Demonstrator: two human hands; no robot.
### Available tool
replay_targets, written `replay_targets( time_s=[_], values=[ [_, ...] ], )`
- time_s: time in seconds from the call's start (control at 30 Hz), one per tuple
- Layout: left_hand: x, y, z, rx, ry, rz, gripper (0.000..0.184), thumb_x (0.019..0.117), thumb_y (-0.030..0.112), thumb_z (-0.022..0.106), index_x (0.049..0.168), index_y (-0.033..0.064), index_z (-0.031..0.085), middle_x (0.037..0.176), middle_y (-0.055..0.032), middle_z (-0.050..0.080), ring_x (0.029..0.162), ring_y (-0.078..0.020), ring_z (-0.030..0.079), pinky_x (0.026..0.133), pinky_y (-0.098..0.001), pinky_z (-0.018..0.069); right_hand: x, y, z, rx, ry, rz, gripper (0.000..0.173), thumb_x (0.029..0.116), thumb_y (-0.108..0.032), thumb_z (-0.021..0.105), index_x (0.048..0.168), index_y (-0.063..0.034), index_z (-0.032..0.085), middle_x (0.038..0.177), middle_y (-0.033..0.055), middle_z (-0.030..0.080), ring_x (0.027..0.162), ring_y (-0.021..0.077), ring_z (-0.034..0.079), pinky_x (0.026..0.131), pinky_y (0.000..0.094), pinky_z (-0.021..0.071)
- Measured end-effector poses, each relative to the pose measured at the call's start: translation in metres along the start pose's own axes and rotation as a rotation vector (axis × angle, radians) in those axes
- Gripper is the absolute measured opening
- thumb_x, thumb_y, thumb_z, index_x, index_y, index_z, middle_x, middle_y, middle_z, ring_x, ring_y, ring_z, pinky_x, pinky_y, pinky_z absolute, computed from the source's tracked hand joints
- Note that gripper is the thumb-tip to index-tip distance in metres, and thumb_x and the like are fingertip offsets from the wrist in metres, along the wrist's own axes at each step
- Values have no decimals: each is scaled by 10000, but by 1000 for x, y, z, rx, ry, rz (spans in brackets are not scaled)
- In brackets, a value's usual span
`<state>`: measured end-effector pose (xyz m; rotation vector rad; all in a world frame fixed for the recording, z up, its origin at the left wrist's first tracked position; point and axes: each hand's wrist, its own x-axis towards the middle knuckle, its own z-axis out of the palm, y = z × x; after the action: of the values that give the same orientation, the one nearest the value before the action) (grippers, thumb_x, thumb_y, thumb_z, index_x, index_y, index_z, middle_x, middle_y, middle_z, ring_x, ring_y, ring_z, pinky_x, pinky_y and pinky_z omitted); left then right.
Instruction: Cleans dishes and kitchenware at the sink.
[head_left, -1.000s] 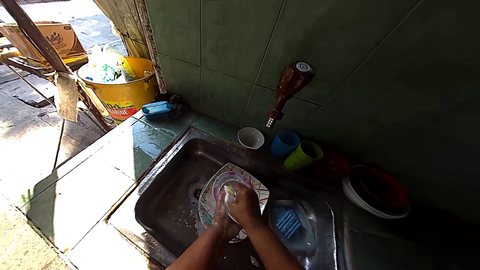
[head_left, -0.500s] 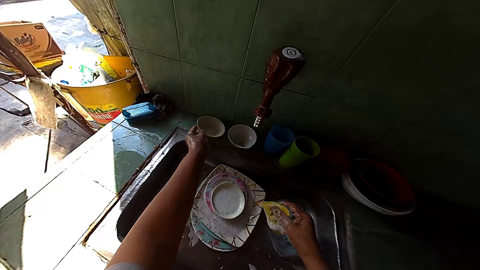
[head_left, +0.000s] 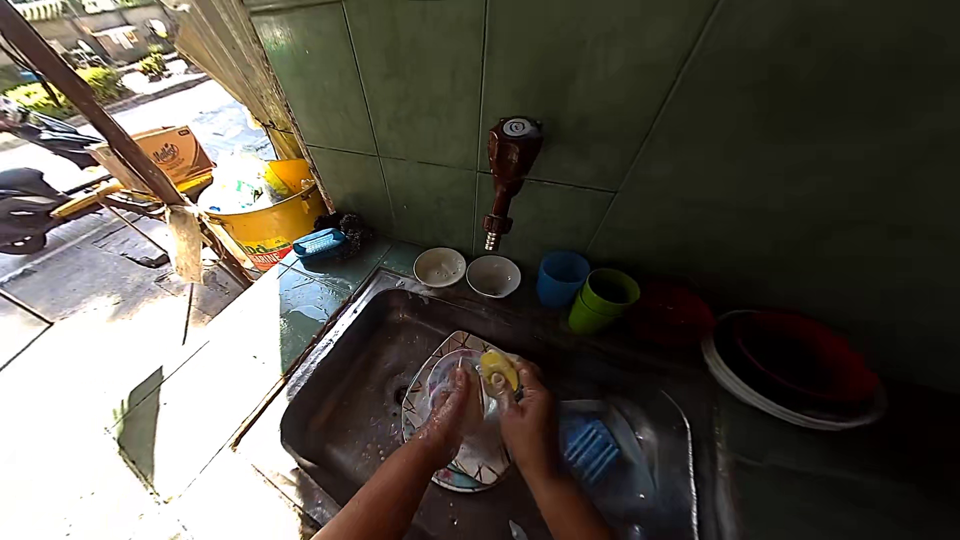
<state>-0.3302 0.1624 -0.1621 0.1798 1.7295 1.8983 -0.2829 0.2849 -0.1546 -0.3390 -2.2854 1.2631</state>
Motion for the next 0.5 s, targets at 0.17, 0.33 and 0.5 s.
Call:
replay_targets(
  time_s=[0.17,0.33,0.5],
  values=[
    [-16,15,7,-606,-74,-47,739,1055,590,38,1356,67,465,1102,-77,682,1022,-172,675,886,-381,577,3,-6,24,4,-24,-241,239,868,-35,649,1065,23,771,1156,217,725,1141,394,670,1028,558,503],
    [-6,17,-3,-710,18,-40,777,1044,624,20,1228,93,556,972,-48,710,917,-137,694,811,-335,590,-18,-29,43,17,-29,-277,247,822,-13,611,994,22,785,1150,207,735,1171,428,651,1030,582,492],
    [3,27,-26,-1176,160,-136,811,984,745,129,1231,95,546,1019,-168,690,903,-307,708,724,-479,606,-36,-3,47,72,81,-313,258,827,-13,572,992,12,769,1143,198,720,1199,303,639,1106,415,460]
  ],
)
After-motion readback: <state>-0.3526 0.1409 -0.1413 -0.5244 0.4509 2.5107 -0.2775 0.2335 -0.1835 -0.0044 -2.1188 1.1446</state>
